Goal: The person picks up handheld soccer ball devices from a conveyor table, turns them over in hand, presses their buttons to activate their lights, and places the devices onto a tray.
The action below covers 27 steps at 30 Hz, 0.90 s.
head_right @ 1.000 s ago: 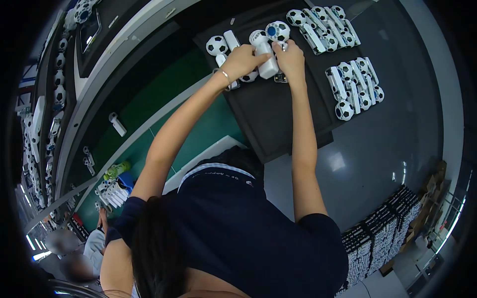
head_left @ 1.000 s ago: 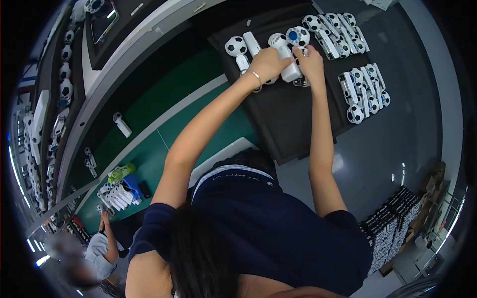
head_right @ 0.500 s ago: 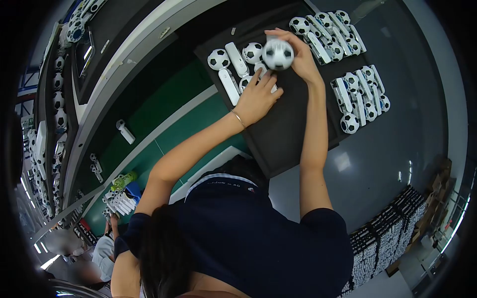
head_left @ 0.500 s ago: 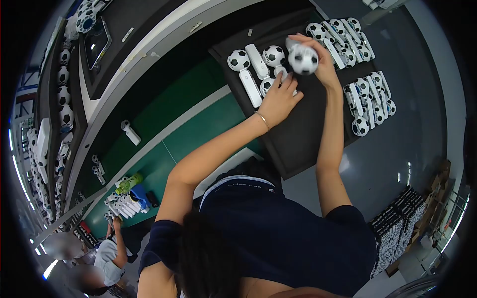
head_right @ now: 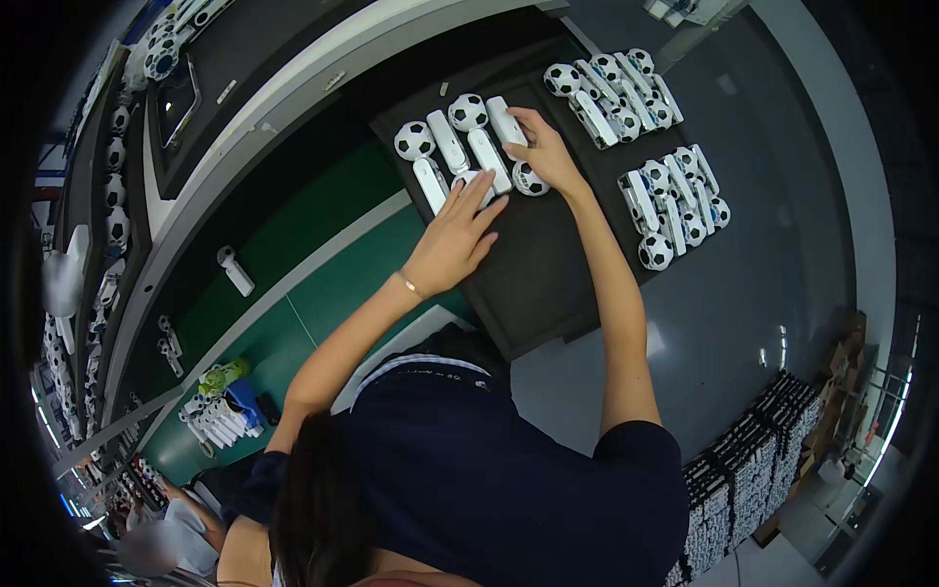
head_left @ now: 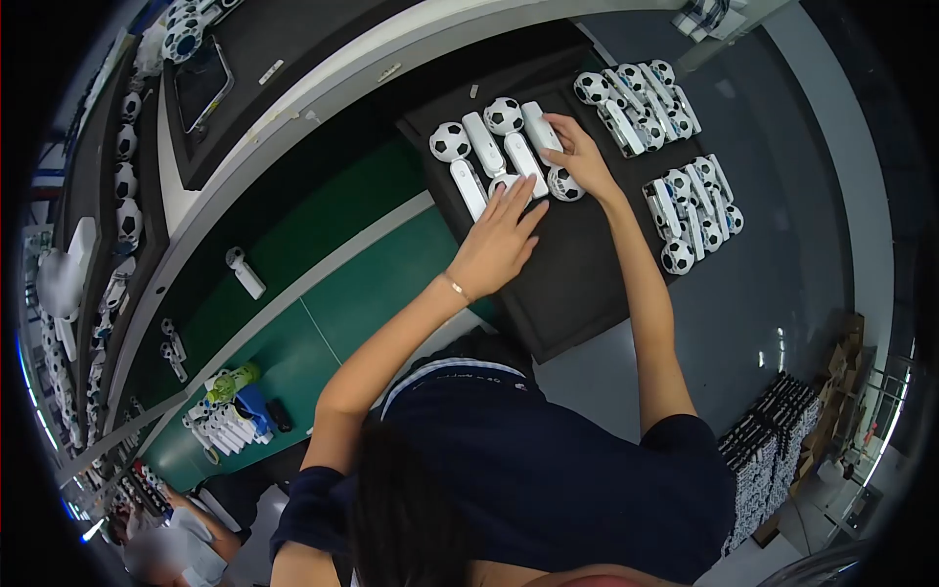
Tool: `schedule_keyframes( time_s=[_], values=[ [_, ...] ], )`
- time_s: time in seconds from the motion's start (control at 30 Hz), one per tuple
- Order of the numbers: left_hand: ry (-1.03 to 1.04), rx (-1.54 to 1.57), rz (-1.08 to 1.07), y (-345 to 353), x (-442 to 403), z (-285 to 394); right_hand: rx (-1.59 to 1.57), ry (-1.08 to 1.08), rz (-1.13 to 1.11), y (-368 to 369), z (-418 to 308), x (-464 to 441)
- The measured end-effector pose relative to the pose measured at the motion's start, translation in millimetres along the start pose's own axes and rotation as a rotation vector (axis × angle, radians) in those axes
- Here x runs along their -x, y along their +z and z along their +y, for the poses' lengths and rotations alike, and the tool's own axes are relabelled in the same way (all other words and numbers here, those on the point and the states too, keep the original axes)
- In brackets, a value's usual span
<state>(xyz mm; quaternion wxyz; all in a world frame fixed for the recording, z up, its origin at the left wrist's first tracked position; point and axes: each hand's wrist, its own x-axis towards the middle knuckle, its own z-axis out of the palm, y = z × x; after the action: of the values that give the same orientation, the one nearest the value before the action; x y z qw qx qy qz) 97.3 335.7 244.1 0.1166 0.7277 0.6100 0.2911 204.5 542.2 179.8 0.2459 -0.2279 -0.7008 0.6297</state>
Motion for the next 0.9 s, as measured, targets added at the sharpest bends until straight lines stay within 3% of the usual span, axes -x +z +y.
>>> schedule_keyframes(
  time_s=[0.07, 0.13, 0.17, 0.2, 0.27, 0.33, 0.4, 0.47, 0.53, 0.57, 0.6, 0.63, 0.67, 0.7, 0.73, 0.8, 0.87, 0.9],
  values=[
    [-0.048, 0.123, 0.008, -13, 33, 4, -0.021, -0.009, 0.052, 2, 2, -10],
    [-0.114, 0.249, 0.015, -18, 67, 2, 0.235, -0.006, 0.065, 4, 6, -25],
    [-0.238, 0.376, 0.061, -18, 88, -1, 0.406, -0.090, 0.153, 6, 4, -30],
    [-0.364, 0.500, 0.116, -19, 108, -6, 0.354, -0.093, 0.166, 8, 2, -34],
    [-0.521, 0.418, 0.018, -33, 154, -26, 0.596, -0.134, 0.221, 14, -10, -40],
    [-0.853, 0.232, -0.338, -44, 209, -47, 0.877, -0.212, 0.320, 46, -48, -45],
    [-1.075, -0.144, -0.678, -35, 269, -64, 0.748, -0.344, 0.271, 96, -82, -49],
    [-1.189, -0.010, -0.653, -33, 316, -77, 0.479, -0.414, 0.189, 162, -96, -43],
    [-1.255, 0.125, -0.637, -32, 354, -73, 0.209, -0.360, 0.014, 236, -89, -24],
    [-1.190, 0.250, -0.466, -30, 367, -67, 0.213, -0.387, -0.086, 271, -68, -15],
    [-1.114, 0.363, -0.293, -28, 379, -62, 0.228, -0.277, -0.209, 306, -59, 5],
    [-1.093, 0.361, -0.249, -16, 394, -59, 0.328, -0.218, -0.377, 335, -40, 23],
    [-1.076, 0.355, -0.205, -7, 409, -53, 0.531, -0.163, -0.612, 359, -25, 42],
    [-1.062, 0.428, -0.142, -10, 417, -47, 0.723, -0.274, -0.851, 376, 6, 60],
    [-1.045, 0.484, -0.041, -12, 425, -44, 0.785, -0.206, -1.219, 390, 27, 71],
    [-1.088, 0.699, 0.235, -25, 439, -36, 0.846, 0.199, -1.677, 416, 20, 81],
    [-1.078, 0.901, 0.445, -57, 453, -42, 0.583, 0.540, -1.724, 427, 24, 69],
    [-1.077, 0.912, 0.529, -79, 460, -48, 0.558, 0.432, -1.597, 428, 26, 55]
  ],
)
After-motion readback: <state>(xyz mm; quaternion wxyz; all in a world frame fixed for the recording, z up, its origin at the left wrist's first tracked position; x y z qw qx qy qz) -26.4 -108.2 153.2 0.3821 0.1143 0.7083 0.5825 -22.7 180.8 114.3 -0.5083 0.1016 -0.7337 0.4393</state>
